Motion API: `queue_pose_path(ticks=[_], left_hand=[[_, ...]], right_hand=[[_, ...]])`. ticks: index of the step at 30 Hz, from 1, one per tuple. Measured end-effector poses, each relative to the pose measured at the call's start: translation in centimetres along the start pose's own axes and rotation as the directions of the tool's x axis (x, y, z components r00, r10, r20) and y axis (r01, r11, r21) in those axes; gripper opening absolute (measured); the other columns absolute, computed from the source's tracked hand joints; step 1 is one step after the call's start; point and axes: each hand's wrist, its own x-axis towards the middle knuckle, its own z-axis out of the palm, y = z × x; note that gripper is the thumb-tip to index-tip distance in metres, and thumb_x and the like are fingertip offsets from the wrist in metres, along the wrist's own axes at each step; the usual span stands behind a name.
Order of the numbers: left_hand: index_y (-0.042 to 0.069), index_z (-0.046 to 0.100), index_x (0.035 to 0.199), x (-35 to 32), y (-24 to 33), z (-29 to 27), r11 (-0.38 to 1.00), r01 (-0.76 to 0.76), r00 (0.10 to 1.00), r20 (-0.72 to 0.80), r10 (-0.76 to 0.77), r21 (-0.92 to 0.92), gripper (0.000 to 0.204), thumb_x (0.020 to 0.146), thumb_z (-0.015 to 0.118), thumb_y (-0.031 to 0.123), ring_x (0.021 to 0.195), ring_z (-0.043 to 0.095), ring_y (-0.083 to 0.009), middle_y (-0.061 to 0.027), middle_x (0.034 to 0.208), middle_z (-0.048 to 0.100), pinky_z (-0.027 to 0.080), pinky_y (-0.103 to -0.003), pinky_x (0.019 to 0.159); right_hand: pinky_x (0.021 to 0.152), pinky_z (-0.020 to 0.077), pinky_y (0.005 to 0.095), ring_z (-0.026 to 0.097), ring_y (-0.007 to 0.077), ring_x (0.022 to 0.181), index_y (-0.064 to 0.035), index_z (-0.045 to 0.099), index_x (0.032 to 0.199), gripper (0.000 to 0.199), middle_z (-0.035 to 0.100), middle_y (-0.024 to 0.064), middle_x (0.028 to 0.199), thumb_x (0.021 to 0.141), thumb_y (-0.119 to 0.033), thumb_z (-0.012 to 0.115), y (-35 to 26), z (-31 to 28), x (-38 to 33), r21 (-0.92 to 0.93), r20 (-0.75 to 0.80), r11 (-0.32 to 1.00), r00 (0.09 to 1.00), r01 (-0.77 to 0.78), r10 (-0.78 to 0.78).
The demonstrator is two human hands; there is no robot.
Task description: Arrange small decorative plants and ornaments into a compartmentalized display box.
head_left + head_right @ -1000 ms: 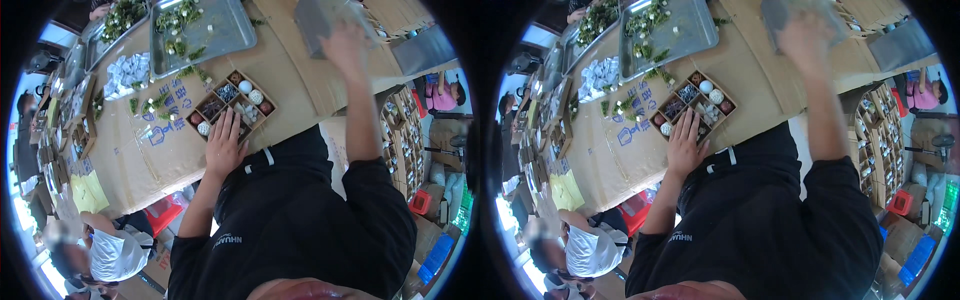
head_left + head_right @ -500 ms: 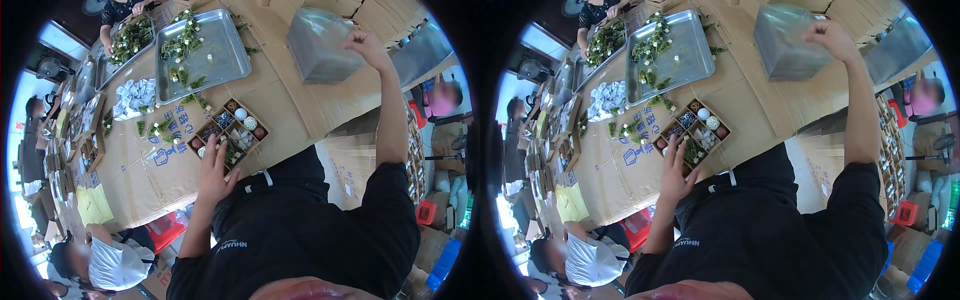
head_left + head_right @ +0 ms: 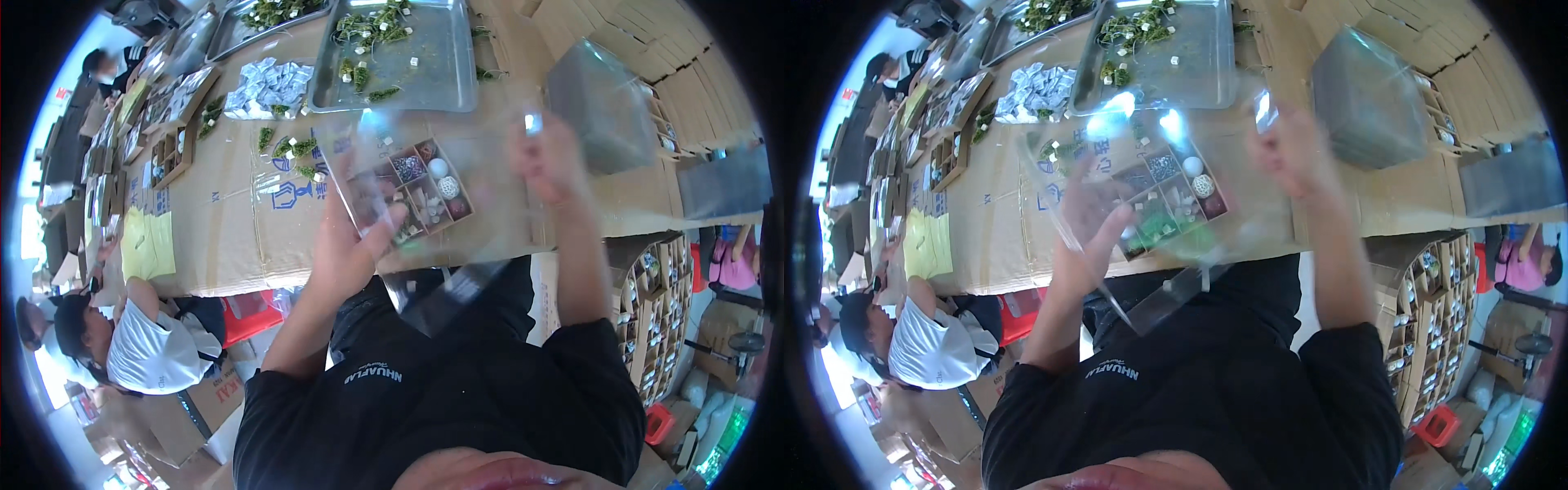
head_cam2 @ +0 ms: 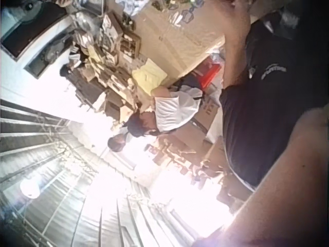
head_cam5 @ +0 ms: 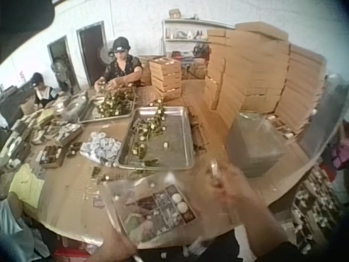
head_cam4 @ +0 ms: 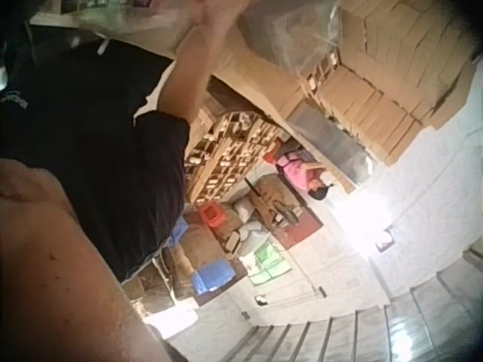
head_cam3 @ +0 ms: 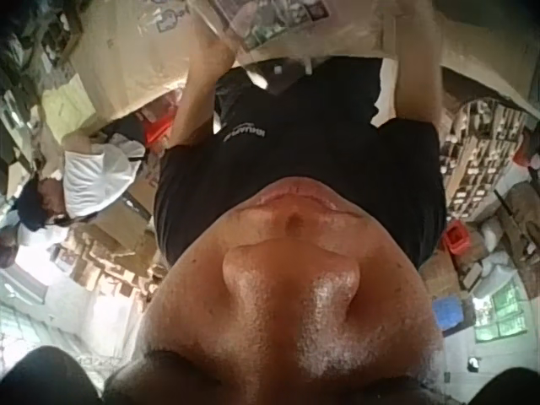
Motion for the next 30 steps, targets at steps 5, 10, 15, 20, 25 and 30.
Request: queue_pose_path(ticks=[5, 10, 15, 20, 25, 30], left_hand=[[0.000, 0.040, 0.146, -0.5, -7.0, -3.6, 0.556, 0.379, 0.876, 0.092, -0.474, -0.740, 0.060, 0.106, 0.030, 0.043, 0.081, 0.065, -0.0217, -0.0141, 0.099, 0.068, 0.054, -0.039, 0.080], [-0.002, 0.048, 0.134, -1.1, -10.3, -3.3, 0.926, 0.342, 0.887, -0.271, -0.374, -0.159, 0.043, 0.103, 0.057, 0.026, 0.073, 0.059, -0.0122, -0.0060, 0.086, 0.061, 0.048, -0.028, 0.067], [-0.007, 0.044, 0.139, -1.7, -12.9, -3.2, 0.934, 0.326, 0.907, -0.327, -0.265, 0.148, 0.047, 0.102, 0.058, 0.018, 0.070, 0.057, -0.0088, -0.0041, 0.083, 0.059, 0.047, -0.024, 0.061], [-0.007, 0.052, 0.134, 0.3, -14.6, -4.1, 0.935, 0.324, 0.859, -0.458, -0.229, 0.141, 0.049, 0.100, 0.062, 0.027, 0.069, 0.057, -0.0103, -0.0068, 0.085, 0.061, 0.048, -0.027, 0.061], [-0.001, 0.059, 0.129, 2.5, -14.7, -4.5, 0.876, 0.235, 0.876, -0.483, -0.002, 0.422, 0.044, 0.100, 0.059, 0.033, 0.072, 0.062, -0.0158, -0.0121, 0.084, 0.066, 0.049, -0.031, 0.062], [-0.001, 0.059, 0.125, 3.2, -13.0, -4.4, 0.842, 0.460, 0.846, -0.426, -0.320, 0.281, 0.047, 0.101, 0.056, 0.039, 0.086, 0.068, -0.0299, -0.0215, 0.092, 0.070, 0.051, -0.042, 0.077]], right_hand=[[0.043, 0.0235, 0.0208, 0.033, 0.0023, 0.049, -0.0130, 0.054, 0.087, 0.041, 0.038, -0.0074, 0.066, 0.099, -0.052, 0.059, 9.9, 0.4, 2.8, -0.081, -0.228, 0.946, 0.929, -0.315, 0.290], [0.047, 0.0294, 0.0200, 0.041, 0.0020, 0.056, -0.0098, 0.058, 0.095, 0.042, 0.048, -0.0055, 0.074, 0.095, -0.052, 0.066, 12.0, 0.7, 4.7, -0.237, -0.215, 0.912, 0.934, -0.334, 0.286], [0.081, 0.0526, 0.0319, 0.067, 0.0193, 0.088, 0.0046, 0.066, 0.113, 0.067, 0.071, 0.0119, 0.101, 0.085, -0.056, 0.075, 14.5, -0.3, 7.4, -0.601, -0.135, 0.777, 0.982, -0.186, 0.131], [0.074, 0.0515, 0.0321, 0.066, 0.0185, 0.077, 0.0033, 0.070, 0.098, 0.054, 0.072, 0.0095, 0.086, 0.091, -0.050, 0.069, 14.0, 0.9, 7.8, -0.691, -0.138, 0.713, 0.990, -0.120, 0.033], [0.075, 0.0513, 0.0342, 0.066, 0.0213, 0.079, 0.0018, 0.068, 0.098, 0.047, 0.071, 0.0112, 0.087, 0.098, -0.045, 0.062, 13.3, 0.3, 9.0, -0.778, -0.067, 0.627, 0.997, -0.037, -0.024], [0.079, 0.0504, 0.0343, 0.064, 0.0185, 0.085, 0.0019, 0.068, 0.108, 0.051, 0.071, 0.0074, 0.093, 0.095, -0.047, 0.065, 14.0, 0.8, 9.0, -0.584, 0.003, 0.811, 0.999, -0.032, 0.042]])
